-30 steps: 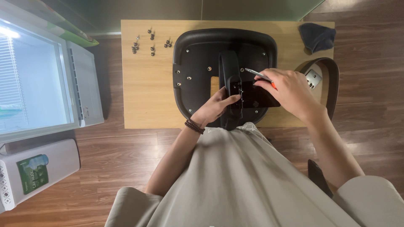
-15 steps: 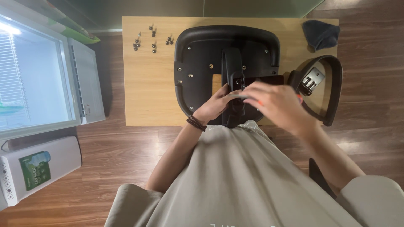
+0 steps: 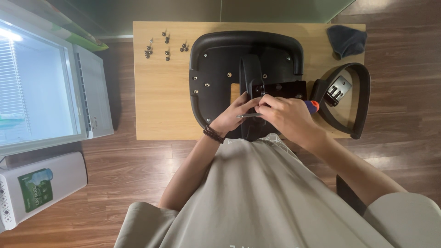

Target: The person assembles an office chair seat on a wooden table. They position a black mounting plate and mechanism on the underside of the seat base, align screw holes, and drive screws with an orange and blue screwdriver, picking screws from the table and adjusting the plate and armrest parts as they work.

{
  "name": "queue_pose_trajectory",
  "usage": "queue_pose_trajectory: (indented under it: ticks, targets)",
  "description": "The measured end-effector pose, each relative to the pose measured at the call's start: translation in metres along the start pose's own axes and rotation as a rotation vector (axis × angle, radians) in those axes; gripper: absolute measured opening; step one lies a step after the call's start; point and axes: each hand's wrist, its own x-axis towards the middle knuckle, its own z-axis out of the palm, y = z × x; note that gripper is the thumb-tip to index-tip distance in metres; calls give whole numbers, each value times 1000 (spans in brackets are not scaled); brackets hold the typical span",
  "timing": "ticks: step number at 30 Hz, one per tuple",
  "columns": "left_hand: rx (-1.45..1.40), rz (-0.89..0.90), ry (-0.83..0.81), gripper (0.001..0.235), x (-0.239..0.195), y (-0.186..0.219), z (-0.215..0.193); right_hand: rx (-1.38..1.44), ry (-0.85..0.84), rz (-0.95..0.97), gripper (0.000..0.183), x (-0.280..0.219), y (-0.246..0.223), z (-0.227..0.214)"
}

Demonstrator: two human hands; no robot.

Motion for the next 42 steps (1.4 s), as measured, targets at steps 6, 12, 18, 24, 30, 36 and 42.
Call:
queue_pose_trajectory:
  ticks: [6, 12, 18, 24, 30, 36, 42]
  targets:
    - [-1204, -529, 102, 32, 10, -8, 8, -202, 12, -54, 26, 3, -6, -10]
    - [-920, -423, 50, 38, 5, -11, 9, -227, 20, -4, 7, 3, -1, 2]
    - [-1051, -370, 74, 36, 6, -16, 14, -206, 24, 21, 23, 7, 1, 5]
    - [-862, -330, 42, 53, 8, -10, 12, -247, 130, -23, 34, 5, 7, 14]
    - [-855, -336, 69, 42, 15, 2, 12, -220, 124, -37, 38, 3, 4, -1]
    - [-1271, -659, 172, 34, 22, 17, 4, -162, -1, -59, 24, 1, 8, -4]
    - [-1302, -587, 181, 34, 21, 7, 9, -163, -29, -47, 25, 11, 7, -5]
